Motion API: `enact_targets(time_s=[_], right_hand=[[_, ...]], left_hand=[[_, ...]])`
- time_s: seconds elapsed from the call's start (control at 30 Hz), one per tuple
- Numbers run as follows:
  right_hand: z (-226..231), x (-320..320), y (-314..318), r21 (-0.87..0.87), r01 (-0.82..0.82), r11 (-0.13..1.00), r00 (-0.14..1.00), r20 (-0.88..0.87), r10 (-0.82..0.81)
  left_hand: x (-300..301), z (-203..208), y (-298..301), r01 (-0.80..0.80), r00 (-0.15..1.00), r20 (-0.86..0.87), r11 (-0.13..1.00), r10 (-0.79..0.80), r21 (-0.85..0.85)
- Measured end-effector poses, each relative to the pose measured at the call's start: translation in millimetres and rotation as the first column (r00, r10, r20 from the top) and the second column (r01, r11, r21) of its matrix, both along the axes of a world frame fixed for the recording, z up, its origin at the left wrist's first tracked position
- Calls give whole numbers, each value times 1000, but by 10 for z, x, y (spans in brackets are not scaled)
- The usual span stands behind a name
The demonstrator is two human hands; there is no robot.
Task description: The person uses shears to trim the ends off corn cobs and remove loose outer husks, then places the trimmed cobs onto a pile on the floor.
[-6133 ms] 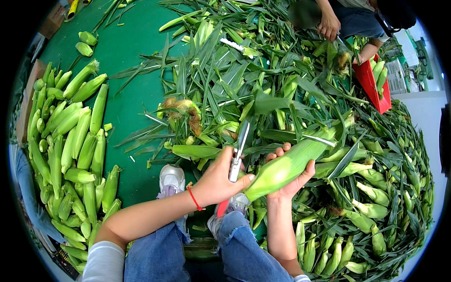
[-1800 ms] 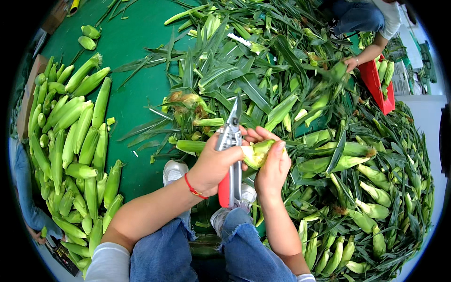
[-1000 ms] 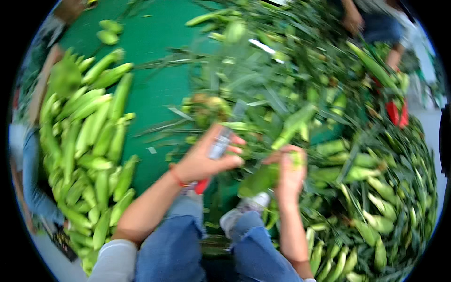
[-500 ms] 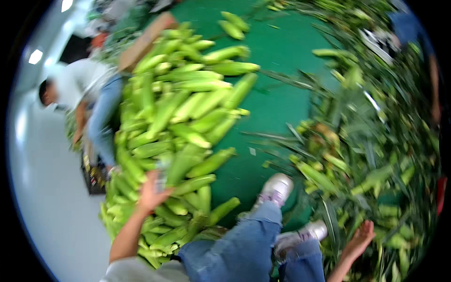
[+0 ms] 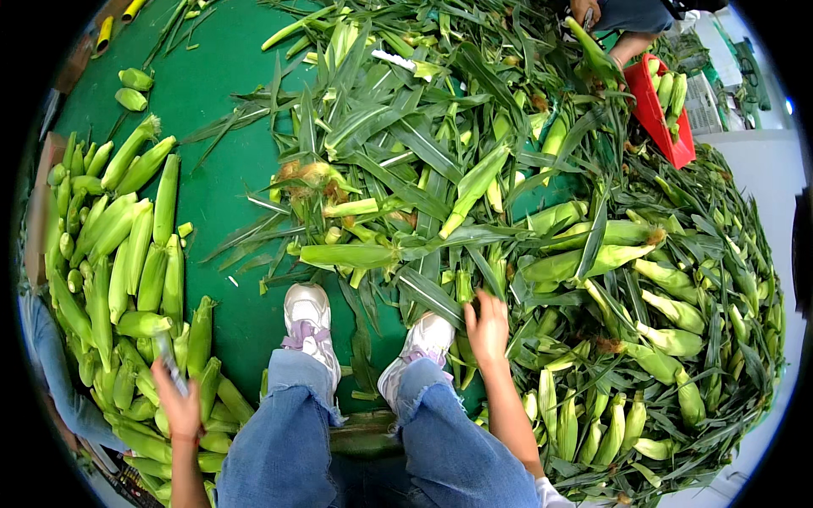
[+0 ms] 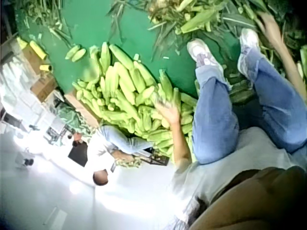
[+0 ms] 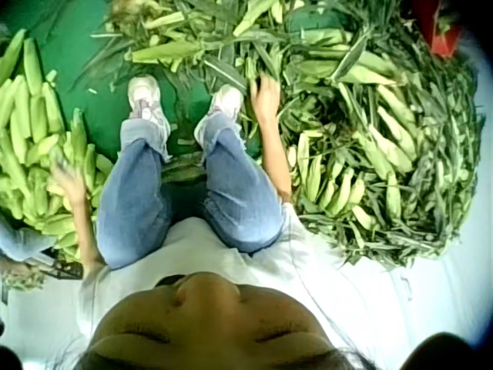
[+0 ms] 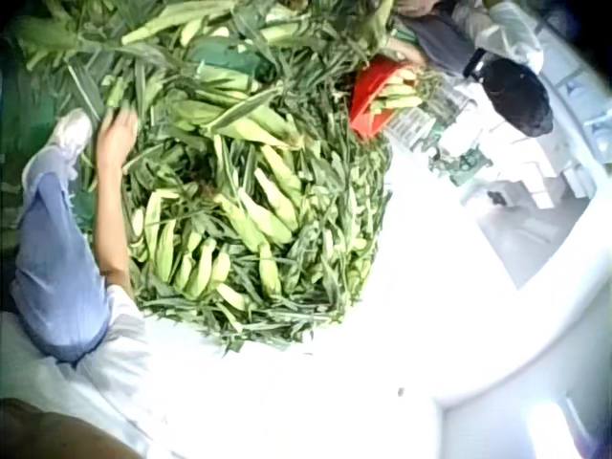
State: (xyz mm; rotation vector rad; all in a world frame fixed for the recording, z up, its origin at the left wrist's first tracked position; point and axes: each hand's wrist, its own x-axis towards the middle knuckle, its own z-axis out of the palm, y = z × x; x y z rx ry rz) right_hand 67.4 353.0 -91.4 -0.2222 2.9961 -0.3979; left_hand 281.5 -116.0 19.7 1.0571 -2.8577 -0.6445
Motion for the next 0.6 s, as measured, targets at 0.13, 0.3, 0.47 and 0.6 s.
enact_targets(time_s=[0.13,0.3,0.47,0.6], right_hand=[[-91,-499,-113,230,-129,965,976,200,82],[635,-760,78,-743,390,545,921,311,-235],[1299,-1084,-45,-995,80,-60,968,92,-234],[1393,-1248,-418,-917,129,-377,943,231,-240]], left_hand=[[-1414,-198,763,198,980,-70,834,-189,515],[-2380,-258,1369,434,889,-187,634,-419,640],[-2847,-226,1686,559,787,-400,269,-471,784],[-3015,-146,1866,480,659,-405,-61,-634,875]])
